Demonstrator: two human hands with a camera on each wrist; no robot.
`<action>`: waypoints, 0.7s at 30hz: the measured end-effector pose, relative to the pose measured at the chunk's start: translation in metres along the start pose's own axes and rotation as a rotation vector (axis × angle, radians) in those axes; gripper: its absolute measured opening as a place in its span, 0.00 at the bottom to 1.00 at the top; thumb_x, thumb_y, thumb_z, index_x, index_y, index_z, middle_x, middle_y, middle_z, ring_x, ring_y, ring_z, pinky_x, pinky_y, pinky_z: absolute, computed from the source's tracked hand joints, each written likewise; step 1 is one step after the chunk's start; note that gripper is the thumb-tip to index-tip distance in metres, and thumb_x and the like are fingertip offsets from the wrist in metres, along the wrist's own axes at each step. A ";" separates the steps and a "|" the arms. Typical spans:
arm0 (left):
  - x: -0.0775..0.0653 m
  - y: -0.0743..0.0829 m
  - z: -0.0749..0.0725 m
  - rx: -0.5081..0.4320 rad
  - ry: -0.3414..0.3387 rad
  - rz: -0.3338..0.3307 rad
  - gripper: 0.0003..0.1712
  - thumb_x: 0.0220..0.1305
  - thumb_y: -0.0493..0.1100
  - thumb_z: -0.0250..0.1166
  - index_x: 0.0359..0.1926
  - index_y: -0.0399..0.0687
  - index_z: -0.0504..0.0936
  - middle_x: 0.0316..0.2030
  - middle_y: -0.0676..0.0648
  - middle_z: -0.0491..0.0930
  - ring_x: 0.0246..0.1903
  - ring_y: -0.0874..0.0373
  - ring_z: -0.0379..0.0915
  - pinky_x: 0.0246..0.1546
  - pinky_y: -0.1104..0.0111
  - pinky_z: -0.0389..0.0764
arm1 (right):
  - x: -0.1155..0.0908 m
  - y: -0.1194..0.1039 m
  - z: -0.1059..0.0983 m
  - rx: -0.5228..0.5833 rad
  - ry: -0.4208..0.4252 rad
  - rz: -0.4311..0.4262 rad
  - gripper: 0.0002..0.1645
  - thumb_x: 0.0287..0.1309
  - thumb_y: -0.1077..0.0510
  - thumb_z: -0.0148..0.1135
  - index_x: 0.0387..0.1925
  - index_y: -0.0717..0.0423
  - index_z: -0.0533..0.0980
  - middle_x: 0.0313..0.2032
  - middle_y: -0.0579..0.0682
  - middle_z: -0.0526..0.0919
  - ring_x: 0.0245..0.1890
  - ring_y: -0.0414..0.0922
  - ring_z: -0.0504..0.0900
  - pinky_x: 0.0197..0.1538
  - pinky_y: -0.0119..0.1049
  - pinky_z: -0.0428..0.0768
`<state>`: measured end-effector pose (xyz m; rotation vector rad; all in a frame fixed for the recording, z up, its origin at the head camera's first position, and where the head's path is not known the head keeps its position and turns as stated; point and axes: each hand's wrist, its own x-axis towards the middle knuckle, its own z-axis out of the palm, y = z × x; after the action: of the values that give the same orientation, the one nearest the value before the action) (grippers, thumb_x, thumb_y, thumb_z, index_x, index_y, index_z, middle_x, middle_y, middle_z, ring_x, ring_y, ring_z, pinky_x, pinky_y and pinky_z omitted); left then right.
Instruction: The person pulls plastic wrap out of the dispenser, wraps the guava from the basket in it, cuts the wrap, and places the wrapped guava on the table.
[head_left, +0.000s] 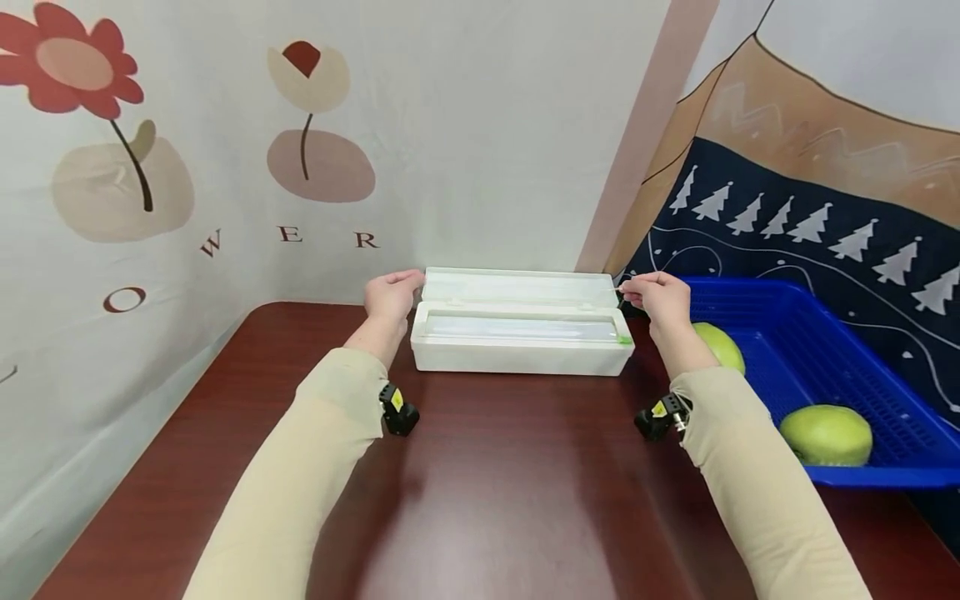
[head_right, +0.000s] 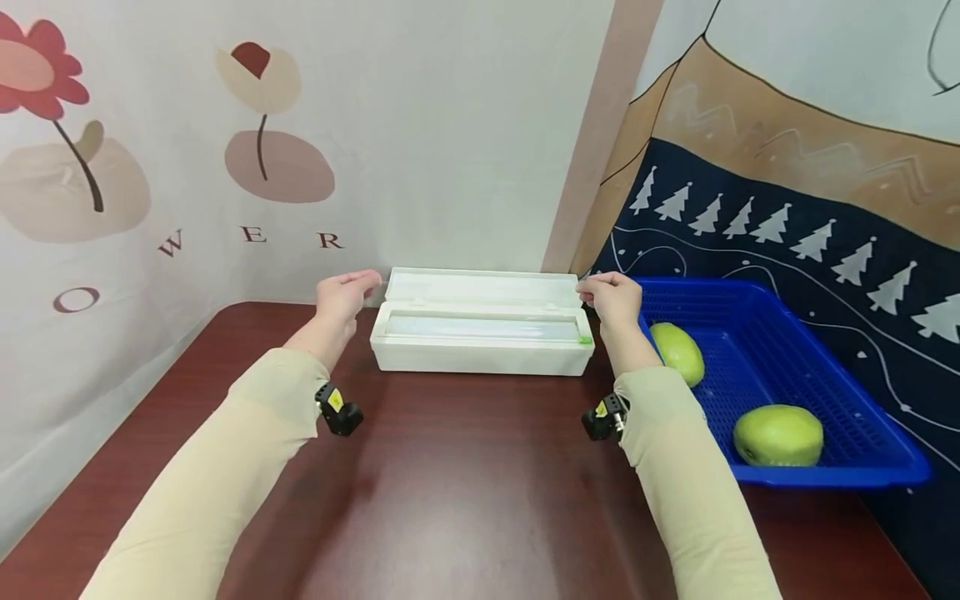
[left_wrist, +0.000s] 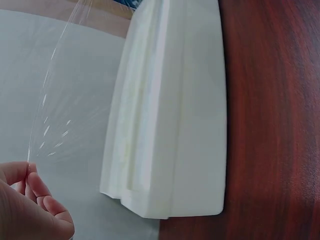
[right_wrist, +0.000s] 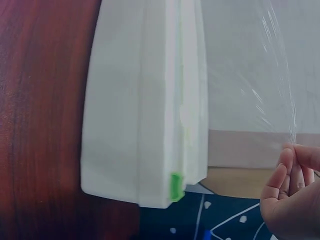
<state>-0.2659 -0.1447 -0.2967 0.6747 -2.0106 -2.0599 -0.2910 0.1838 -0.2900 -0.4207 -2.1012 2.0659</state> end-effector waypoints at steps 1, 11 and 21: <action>-0.002 0.002 -0.001 -0.009 0.003 0.002 0.17 0.62 0.41 0.60 0.51 0.41 0.80 0.53 0.44 0.76 0.53 0.54 0.70 0.60 0.66 0.69 | -0.001 -0.002 -0.001 0.006 -0.003 -0.004 0.14 0.52 0.68 0.61 0.17 0.50 0.72 0.12 0.35 0.78 0.15 0.32 0.77 0.27 0.21 0.75; -0.018 0.022 -0.007 -0.058 0.020 0.058 0.18 0.61 0.39 0.60 0.52 0.41 0.80 0.53 0.45 0.77 0.50 0.57 0.71 0.62 0.66 0.65 | -0.015 -0.024 -0.008 0.055 -0.051 -0.053 0.14 0.55 0.68 0.59 0.19 0.50 0.74 0.14 0.35 0.80 0.16 0.32 0.77 0.29 0.22 0.76; -0.032 0.040 -0.017 -0.077 -0.003 0.118 0.17 0.60 0.39 0.62 0.51 0.39 0.80 0.35 0.57 0.75 0.37 0.64 0.70 0.62 0.65 0.64 | -0.033 -0.046 -0.018 0.079 -0.073 -0.101 0.15 0.56 0.66 0.60 0.17 0.48 0.76 0.16 0.36 0.81 0.20 0.33 0.79 0.33 0.21 0.78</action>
<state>-0.2378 -0.1489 -0.2509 0.5268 -1.9129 -2.0585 -0.2583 0.1908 -0.2410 -0.2262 -2.0268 2.1281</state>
